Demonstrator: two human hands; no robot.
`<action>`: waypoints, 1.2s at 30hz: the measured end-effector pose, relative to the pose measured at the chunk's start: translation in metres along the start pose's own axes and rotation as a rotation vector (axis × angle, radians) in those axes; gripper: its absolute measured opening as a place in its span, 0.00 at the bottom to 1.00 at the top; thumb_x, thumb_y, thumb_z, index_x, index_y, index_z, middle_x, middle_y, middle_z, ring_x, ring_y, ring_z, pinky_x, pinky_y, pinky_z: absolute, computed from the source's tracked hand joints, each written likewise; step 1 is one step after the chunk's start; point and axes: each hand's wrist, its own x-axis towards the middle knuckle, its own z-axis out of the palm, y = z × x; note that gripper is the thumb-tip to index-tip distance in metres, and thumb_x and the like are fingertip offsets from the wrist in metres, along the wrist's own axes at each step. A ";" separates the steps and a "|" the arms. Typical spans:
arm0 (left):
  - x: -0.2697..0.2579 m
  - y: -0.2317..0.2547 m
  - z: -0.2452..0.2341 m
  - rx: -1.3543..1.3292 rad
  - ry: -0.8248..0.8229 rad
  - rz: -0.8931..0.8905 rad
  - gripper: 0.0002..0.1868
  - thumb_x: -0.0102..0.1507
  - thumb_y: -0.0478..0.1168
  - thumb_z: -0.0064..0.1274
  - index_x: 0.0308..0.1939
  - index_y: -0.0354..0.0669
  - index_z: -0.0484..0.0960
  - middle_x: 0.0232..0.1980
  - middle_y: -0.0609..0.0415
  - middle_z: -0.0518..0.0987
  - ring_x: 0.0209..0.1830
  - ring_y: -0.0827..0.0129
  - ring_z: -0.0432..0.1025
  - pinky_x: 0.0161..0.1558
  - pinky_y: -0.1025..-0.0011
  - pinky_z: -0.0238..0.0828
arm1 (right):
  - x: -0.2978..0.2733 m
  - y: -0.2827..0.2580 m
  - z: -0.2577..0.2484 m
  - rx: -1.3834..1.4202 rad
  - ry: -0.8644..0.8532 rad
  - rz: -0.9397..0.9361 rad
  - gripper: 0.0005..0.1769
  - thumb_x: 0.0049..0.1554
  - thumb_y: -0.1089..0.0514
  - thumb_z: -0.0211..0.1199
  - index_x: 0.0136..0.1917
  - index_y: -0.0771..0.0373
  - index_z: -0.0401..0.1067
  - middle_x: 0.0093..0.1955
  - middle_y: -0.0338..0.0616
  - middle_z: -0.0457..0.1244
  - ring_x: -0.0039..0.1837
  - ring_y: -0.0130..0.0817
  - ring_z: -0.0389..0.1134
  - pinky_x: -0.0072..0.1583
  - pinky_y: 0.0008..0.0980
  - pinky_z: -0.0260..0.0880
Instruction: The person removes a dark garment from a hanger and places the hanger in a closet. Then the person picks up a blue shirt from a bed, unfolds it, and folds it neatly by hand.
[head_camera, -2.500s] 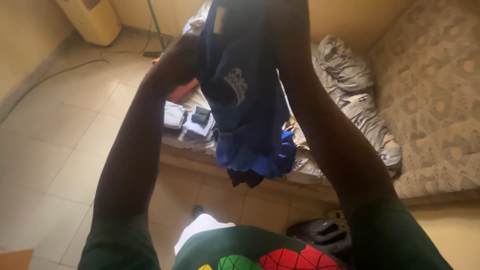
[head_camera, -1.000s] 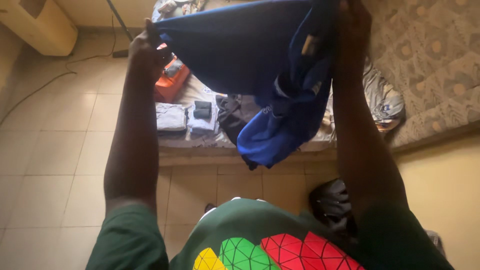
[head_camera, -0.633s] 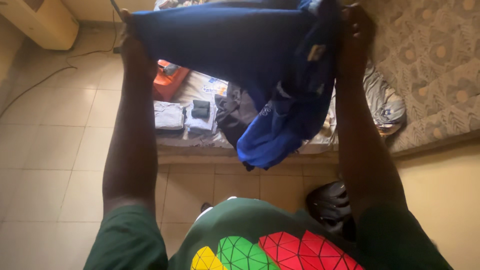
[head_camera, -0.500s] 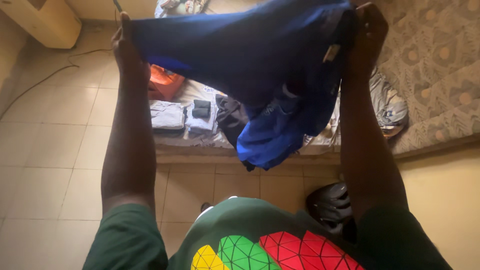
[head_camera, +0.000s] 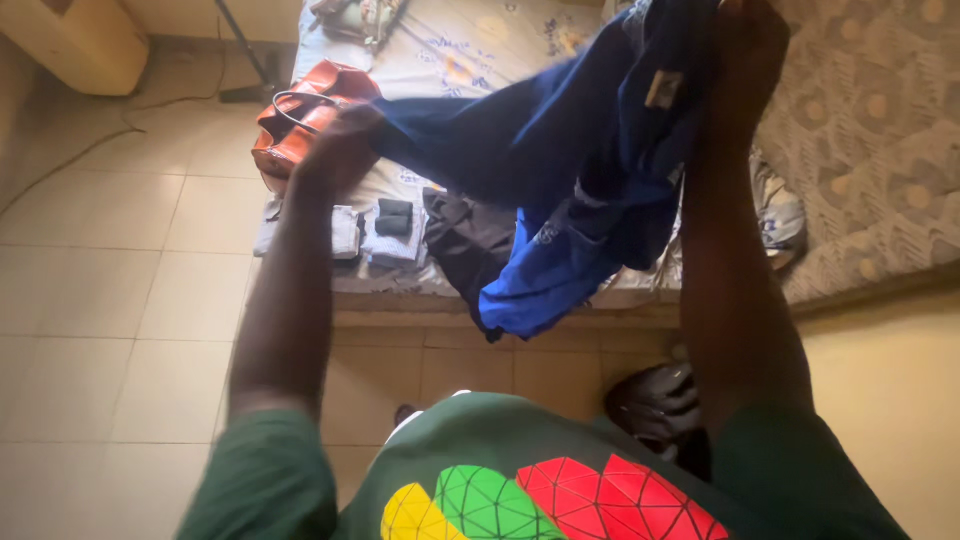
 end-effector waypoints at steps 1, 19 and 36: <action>0.008 0.000 0.004 0.006 0.090 0.059 0.12 0.70 0.48 0.49 0.48 0.46 0.80 0.43 0.52 0.83 0.42 0.67 0.77 0.54 0.65 0.74 | 0.003 0.003 -0.002 0.041 0.009 0.020 0.22 0.78 0.51 0.57 0.46 0.69 0.64 0.36 0.41 0.57 0.40 0.29 0.54 0.43 0.33 0.56; 0.049 0.084 0.106 0.040 -0.200 0.487 0.28 0.61 0.35 0.65 0.65 0.39 0.76 0.62 0.50 0.81 0.64 0.64 0.75 0.65 0.66 0.70 | -0.024 -0.088 0.079 0.213 -0.113 0.208 0.16 0.67 0.53 0.67 0.57 0.68 0.69 0.50 0.40 0.65 0.52 0.32 0.65 0.54 0.32 0.69; -0.014 0.193 -0.108 0.674 -0.100 0.210 0.17 0.67 0.45 0.65 0.52 0.37 0.83 0.43 0.49 0.82 0.39 0.67 0.75 0.41 0.67 0.72 | 0.016 -0.142 -0.070 -0.591 -0.399 -0.097 0.23 0.59 0.43 0.72 0.53 0.65 0.76 0.49 0.45 0.69 0.50 0.31 0.72 0.53 0.31 0.75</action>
